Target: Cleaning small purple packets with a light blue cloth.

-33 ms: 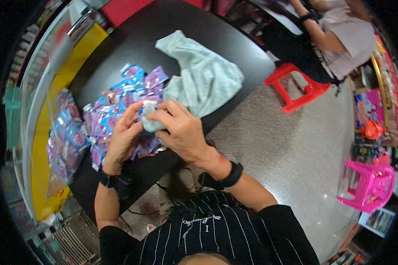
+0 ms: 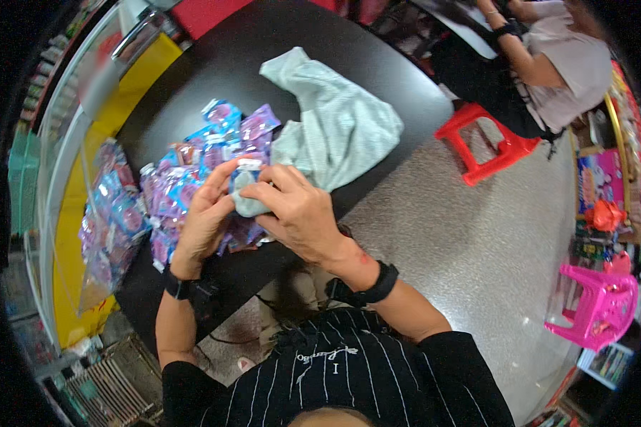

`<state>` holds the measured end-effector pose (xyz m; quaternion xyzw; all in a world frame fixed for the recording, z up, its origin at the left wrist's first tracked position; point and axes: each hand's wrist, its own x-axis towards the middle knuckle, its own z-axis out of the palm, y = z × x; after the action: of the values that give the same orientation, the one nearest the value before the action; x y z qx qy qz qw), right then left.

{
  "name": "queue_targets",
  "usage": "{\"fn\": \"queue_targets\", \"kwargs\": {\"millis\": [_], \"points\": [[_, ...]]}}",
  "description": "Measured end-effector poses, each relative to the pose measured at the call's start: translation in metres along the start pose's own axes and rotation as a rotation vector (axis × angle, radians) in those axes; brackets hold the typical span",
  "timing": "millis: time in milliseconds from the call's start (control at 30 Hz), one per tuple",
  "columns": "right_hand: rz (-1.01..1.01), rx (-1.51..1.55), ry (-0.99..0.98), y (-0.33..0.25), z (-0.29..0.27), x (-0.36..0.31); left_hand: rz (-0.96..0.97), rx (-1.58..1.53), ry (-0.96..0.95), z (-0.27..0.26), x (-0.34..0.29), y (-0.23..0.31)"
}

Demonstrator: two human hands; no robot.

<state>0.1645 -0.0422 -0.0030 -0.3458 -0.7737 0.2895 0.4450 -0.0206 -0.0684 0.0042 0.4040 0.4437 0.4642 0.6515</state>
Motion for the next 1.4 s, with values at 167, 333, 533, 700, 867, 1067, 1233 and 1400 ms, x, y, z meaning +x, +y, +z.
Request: {"fn": "queue_targets", "kwargs": {"millis": [167, 333, 533, 700, 867, 1067, 1233, 1400], "points": [[0.081, -0.015, 0.043, 0.001, -0.005, -0.001, 0.010, -0.074, -0.093, 0.000, 0.001, -0.007], [0.165, 0.013, 0.150, 0.002, -0.005, 0.003, -0.050, -0.055, -0.061, 0.000, 0.002, -0.004], [-0.078, -0.151, -0.061, 0.001, -0.005, 0.001, -0.025, -0.229, -0.045, 0.007, 0.008, 0.004], [-0.030, -0.134, -0.130, -0.009, -0.011, 0.000, 0.060, -0.338, 0.156, -0.010, 0.002, -0.006], [0.118, 0.022, 0.058, -0.002, -0.015, 0.002, 0.179, -0.532, 0.189, -0.011, 0.007, -0.012], [0.113, 0.058, 0.043, -0.009, 0.000, 0.006, 0.225, -0.544, 0.006, -0.004, 0.019, -0.018], [0.049, 0.083, -0.005, -0.018, 0.018, 0.010, 0.300, -0.467, -0.027, 0.005, 0.016, -0.012], [0.008, -0.052, 0.017, -0.017, 0.020, 0.017, 0.080, -0.459, -0.045, -0.001, 0.014, -0.019]]}}
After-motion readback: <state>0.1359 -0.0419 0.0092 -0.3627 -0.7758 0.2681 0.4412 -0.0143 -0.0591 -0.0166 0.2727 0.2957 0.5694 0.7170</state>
